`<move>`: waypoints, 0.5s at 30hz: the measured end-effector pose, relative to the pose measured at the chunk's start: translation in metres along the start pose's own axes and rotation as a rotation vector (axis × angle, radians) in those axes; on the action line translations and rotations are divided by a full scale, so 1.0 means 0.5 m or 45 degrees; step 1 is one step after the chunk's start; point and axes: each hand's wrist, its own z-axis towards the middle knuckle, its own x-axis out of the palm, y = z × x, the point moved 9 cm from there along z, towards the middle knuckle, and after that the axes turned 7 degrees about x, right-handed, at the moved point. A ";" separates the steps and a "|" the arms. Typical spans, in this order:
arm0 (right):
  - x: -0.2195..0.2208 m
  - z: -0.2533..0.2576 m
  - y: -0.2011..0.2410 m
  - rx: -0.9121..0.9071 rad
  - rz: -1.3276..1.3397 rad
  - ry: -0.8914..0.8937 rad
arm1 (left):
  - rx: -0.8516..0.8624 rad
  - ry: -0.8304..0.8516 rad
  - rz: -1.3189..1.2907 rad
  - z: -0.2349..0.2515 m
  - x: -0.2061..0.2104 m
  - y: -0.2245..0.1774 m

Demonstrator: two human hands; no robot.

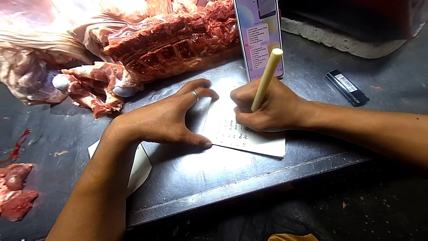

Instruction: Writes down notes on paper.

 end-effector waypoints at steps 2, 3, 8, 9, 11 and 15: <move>-0.001 0.001 0.000 0.009 0.006 -0.004 | -0.004 0.003 -0.003 0.001 0.001 0.001; -0.002 0.000 0.000 0.006 0.011 -0.011 | -0.008 0.004 -0.003 0.002 0.001 0.002; -0.003 -0.001 0.000 -0.001 0.009 -0.023 | -0.013 0.001 -0.003 0.002 0.001 0.005; -0.006 -0.001 -0.001 0.007 0.021 -0.037 | -0.014 0.002 -0.004 0.001 0.002 0.005; -0.014 -0.003 0.000 0.000 0.052 -0.100 | -0.007 -0.028 -0.007 -0.001 0.002 0.003; -0.016 -0.019 0.042 -0.150 -0.015 -0.198 | -0.017 -0.031 -0.006 -0.002 0.004 0.009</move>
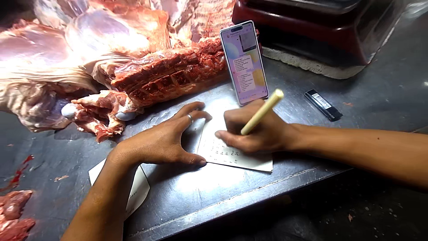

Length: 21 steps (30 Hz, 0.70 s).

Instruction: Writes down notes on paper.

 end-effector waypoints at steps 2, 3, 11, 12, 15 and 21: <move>0.012 -0.005 0.026 -0.039 -0.006 0.043 | 0.011 -0.019 0.008 0.000 0.001 0.003; 0.018 -0.007 0.035 -0.052 0.000 0.065 | 0.019 -0.020 0.010 0.000 0.002 0.005; 0.029 -0.010 0.028 -0.041 0.068 0.130 | 0.033 -0.014 0.005 -0.001 0.004 0.006; 0.030 -0.009 0.025 -0.037 0.075 0.137 | 0.031 -0.015 0.007 -0.001 0.004 0.006; 0.033 -0.008 0.018 -0.009 0.072 0.167 | 0.026 -0.012 0.009 -0.001 0.005 0.008; 0.036 -0.009 0.016 0.006 0.092 0.188 | 0.041 -0.024 0.007 0.000 0.003 0.006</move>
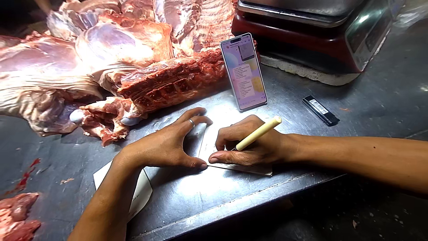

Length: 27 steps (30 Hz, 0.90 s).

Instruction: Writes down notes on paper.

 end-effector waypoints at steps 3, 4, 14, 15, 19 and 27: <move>-0.001 0.001 0.000 0.012 0.027 0.007 | 0.017 -0.006 -0.003 0.002 -0.004 0.000; -0.001 0.001 -0.004 0.034 0.034 0.010 | 0.009 -0.005 -0.009 0.002 -0.006 0.000; -0.001 0.005 -0.017 0.220 0.162 0.027 | -0.022 0.034 -0.065 0.002 -0.008 -0.002; 0.003 0.006 -0.011 0.191 0.157 0.039 | -0.017 0.040 -0.069 0.003 -0.009 -0.002; 0.019 0.004 -0.010 0.137 0.130 0.091 | -0.017 0.043 -0.087 0.004 -0.007 0.001; 0.019 0.006 -0.017 0.159 0.098 0.092 | -0.025 0.048 -0.094 0.004 -0.010 -0.005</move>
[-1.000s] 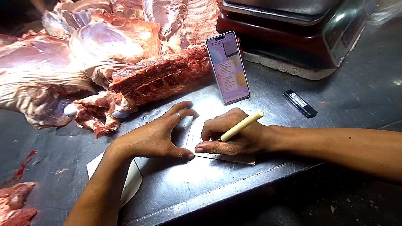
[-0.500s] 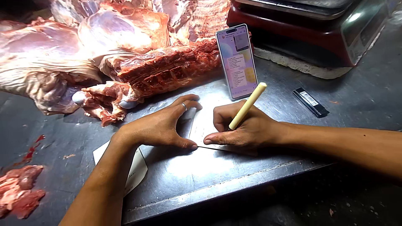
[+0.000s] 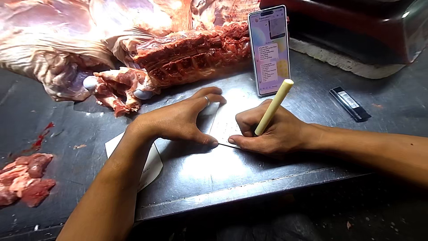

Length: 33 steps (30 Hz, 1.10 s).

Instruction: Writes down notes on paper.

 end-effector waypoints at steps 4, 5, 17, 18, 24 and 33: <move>-0.008 0.001 0.001 0.003 0.006 -0.030 | 0.000 0.006 0.014 0.001 0.000 0.000; -0.011 0.001 0.001 -0.001 0.009 -0.040 | -0.010 0.012 0.014 0.001 0.001 0.002; -0.012 -0.008 0.001 -0.036 -0.066 -0.031 | -0.005 -0.001 0.007 0.000 -0.001 -0.002; -0.014 -0.009 0.000 -0.044 -0.077 -0.033 | -0.004 -0.001 0.008 0.000 -0.001 -0.001; -0.018 -0.011 -0.003 -0.060 -0.076 -0.036 | 0.007 -0.001 0.006 -0.001 -0.001 0.000; -0.004 -0.014 0.003 -0.114 -0.123 0.020 | -0.008 -0.003 -0.008 0.000 0.001 0.002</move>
